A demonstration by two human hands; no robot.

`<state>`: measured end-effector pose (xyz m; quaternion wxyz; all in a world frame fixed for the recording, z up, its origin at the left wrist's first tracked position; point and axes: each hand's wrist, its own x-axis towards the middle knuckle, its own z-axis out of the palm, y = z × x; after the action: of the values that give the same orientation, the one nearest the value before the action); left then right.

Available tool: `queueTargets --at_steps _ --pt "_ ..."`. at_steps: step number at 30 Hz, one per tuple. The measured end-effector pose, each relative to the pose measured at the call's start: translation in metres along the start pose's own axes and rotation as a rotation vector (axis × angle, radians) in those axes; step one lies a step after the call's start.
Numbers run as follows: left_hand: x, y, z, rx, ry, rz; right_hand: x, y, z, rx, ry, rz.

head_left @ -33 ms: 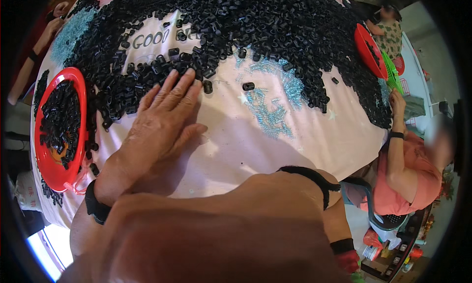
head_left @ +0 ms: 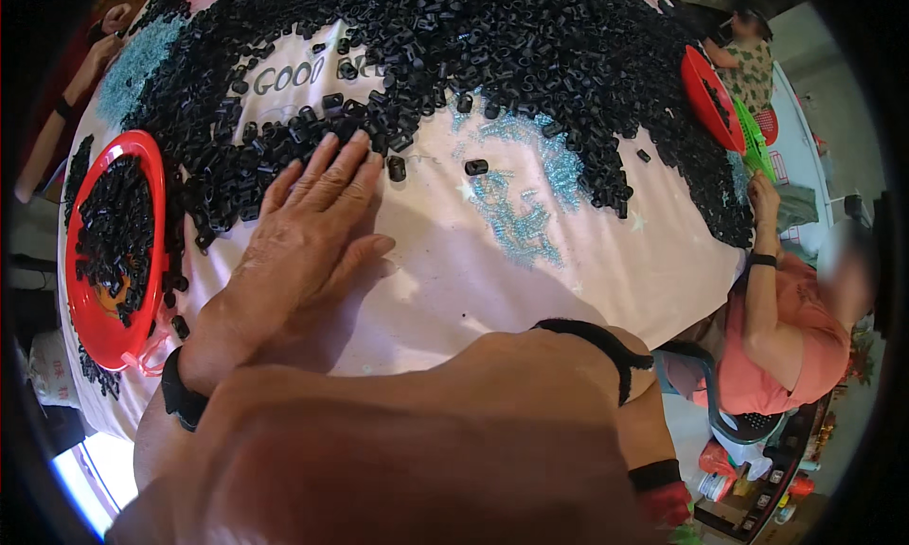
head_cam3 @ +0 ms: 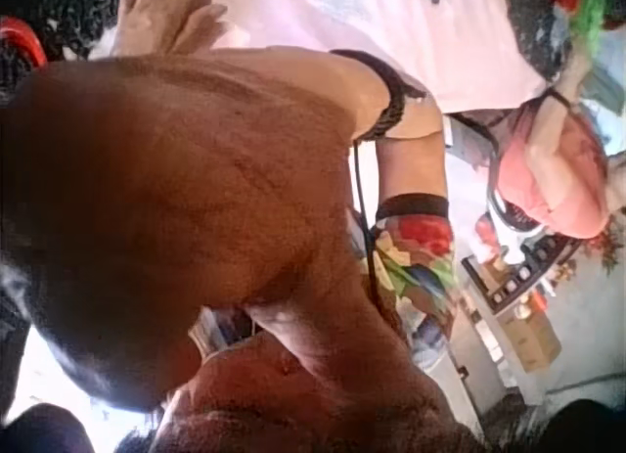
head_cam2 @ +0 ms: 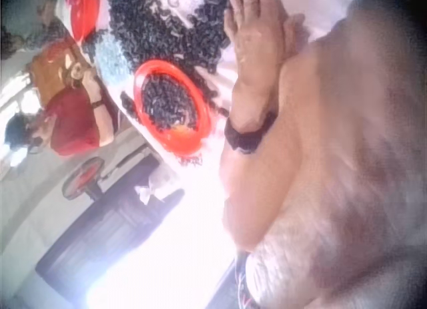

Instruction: Inspecting and sorting small black manufactured components on a table.

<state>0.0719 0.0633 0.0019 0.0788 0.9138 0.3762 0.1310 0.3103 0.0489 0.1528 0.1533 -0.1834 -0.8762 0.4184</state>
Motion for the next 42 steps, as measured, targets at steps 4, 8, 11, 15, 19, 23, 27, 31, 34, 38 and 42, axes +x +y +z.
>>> queueTargets --at_steps 4,8,11,15,19,23,27,31,34,38,42 --pt "0.005 0.002 -0.001 -0.014 0.055 -0.025 0.000 0.003 0.005 -0.004 0.115 0.044" --pt "0.003 0.004 -0.001 -0.021 -0.020 0.012 -0.001 0.009 0.009 0.000 0.213 0.074" --pt "0.001 0.007 -0.005 -0.036 -0.024 -0.017 -0.003 0.014 0.011 0.001 0.291 0.106" --pt "-0.014 0.005 -0.008 0.215 0.031 0.106 0.015 0.014 0.010 0.020 0.376 0.035" --pt "-0.023 0.001 -0.004 -0.100 -0.041 0.074 0.032 0.018 0.020 0.015 0.474 0.036" --pt "-0.044 0.003 -0.032 -0.307 -0.033 0.028 -0.002 0.077 -0.019 -0.293 0.374 0.648" --pt "-0.077 0.003 -0.035 -0.261 -0.201 -0.028 -0.005 0.105 -0.018 -0.306 0.252 0.705" --pt "-0.091 -0.005 -0.036 -0.320 -0.074 -0.021 -0.006 0.109 -0.015 -0.541 0.251 0.939" --pt "-0.094 -0.009 -0.035 -0.460 0.044 -0.076 -0.005 0.116 -0.004 -0.505 0.297 0.931" --pt "-0.072 -0.003 -0.031 -0.504 0.205 -0.100 -0.001 0.116 0.003 -0.407 0.358 0.851" --pt "-0.030 -0.006 -0.020 -0.382 0.311 -0.083 0.014 0.109 0.011 -0.278 0.423 0.761"
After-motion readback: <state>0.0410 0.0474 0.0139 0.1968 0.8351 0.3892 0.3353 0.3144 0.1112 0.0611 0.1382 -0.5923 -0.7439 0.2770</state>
